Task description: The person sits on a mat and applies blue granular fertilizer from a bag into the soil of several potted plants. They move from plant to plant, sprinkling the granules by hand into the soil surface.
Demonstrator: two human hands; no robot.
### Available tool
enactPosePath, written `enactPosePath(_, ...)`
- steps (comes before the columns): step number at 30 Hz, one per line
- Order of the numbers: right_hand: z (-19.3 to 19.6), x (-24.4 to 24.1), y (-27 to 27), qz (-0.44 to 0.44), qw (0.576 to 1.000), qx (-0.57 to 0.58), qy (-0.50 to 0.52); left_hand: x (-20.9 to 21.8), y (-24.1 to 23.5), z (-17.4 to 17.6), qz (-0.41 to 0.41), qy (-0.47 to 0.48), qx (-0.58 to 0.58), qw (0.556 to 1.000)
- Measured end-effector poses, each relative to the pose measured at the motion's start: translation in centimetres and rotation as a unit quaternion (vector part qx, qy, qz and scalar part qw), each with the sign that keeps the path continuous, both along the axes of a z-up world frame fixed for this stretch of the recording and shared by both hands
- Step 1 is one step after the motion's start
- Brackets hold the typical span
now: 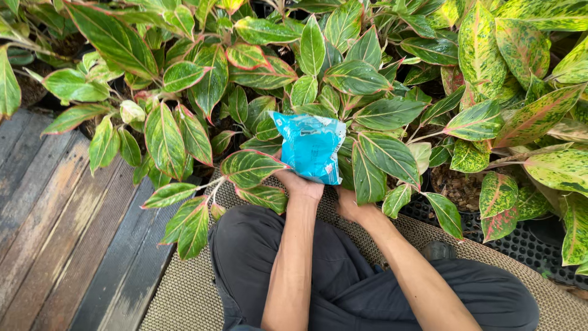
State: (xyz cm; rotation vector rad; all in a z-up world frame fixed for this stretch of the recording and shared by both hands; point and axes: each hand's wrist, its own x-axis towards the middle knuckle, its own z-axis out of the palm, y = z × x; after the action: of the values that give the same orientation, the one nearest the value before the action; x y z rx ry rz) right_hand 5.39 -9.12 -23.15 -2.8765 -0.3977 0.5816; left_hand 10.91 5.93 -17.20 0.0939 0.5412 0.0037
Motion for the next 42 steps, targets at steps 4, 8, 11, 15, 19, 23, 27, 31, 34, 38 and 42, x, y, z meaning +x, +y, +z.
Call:
enactPosePath(4, -0.5, 0.4, -0.1, -0.006, 1.000, 0.001, 0.022, 0.0, 0.0, 0.0, -0.006, 0.000, -0.004, 1.000)
enactPosePath(8, 0.4, 0.8, 0.0, 0.005, 0.999, 0.037, -0.005, -0.1, 0.0, 0.5, -0.008, 0.019, 0.014, 1.000)
enactPosePath(11, 1.8, 0.8, 0.2, -0.004, 1.000, 0.012, -0.016, -0.2, 0.0, 0.6, 0.003, 0.004, 0.016, 1.000)
enactPosePath(15, 2.5, 0.9, 0.2, -0.002, 0.997, 0.035, -0.075, 0.1, -0.1, 0.2, -0.002, 0.019, 0.014, 1.000)
enactPosePath(19, 0.9, 0.7, 0.3, 0.016, 0.998, 0.036, -0.058, 0.2, 0.0, -0.3, 0.005, -0.009, 0.006, 1.000)
enactPosePath(23, -0.6, 0.5, 0.1, 0.016, 0.998, 0.031, -0.055, 0.2, 0.1, -0.2, 0.011, 0.014, -0.009, 1.000)
enactPosePath(27, -0.6, 0.0, -0.2, 0.054, 0.990, 0.007, -0.128, 0.2, 0.0, 0.0, 0.014, 0.015, -0.010, 1.000)
enactPosePath(31, 1.1, 0.1, 0.2, 0.003, 0.999, 0.038, -0.023, -0.3, -0.1, 0.3, -0.008, 0.017, 0.005, 1.000)
enactPosePath(34, 3.8, 0.3, 0.8, -0.006, 0.998, 0.033, -0.052, -0.4, -0.2, 0.5, -0.005, -0.001, 0.008, 1.000)
enactPosePath(38, 8.0, 0.6, 0.9, -0.101, 0.991, 0.089, 0.010, -0.3, -0.5, 0.1, -0.009, 0.002, 0.019, 1.000)
enactPosePath(42, 9.6, 0.0, 0.7, -0.157, 0.978, 0.136, -0.009, -0.5, -0.7, -0.5, -0.028, 0.006, 0.019, 0.999)
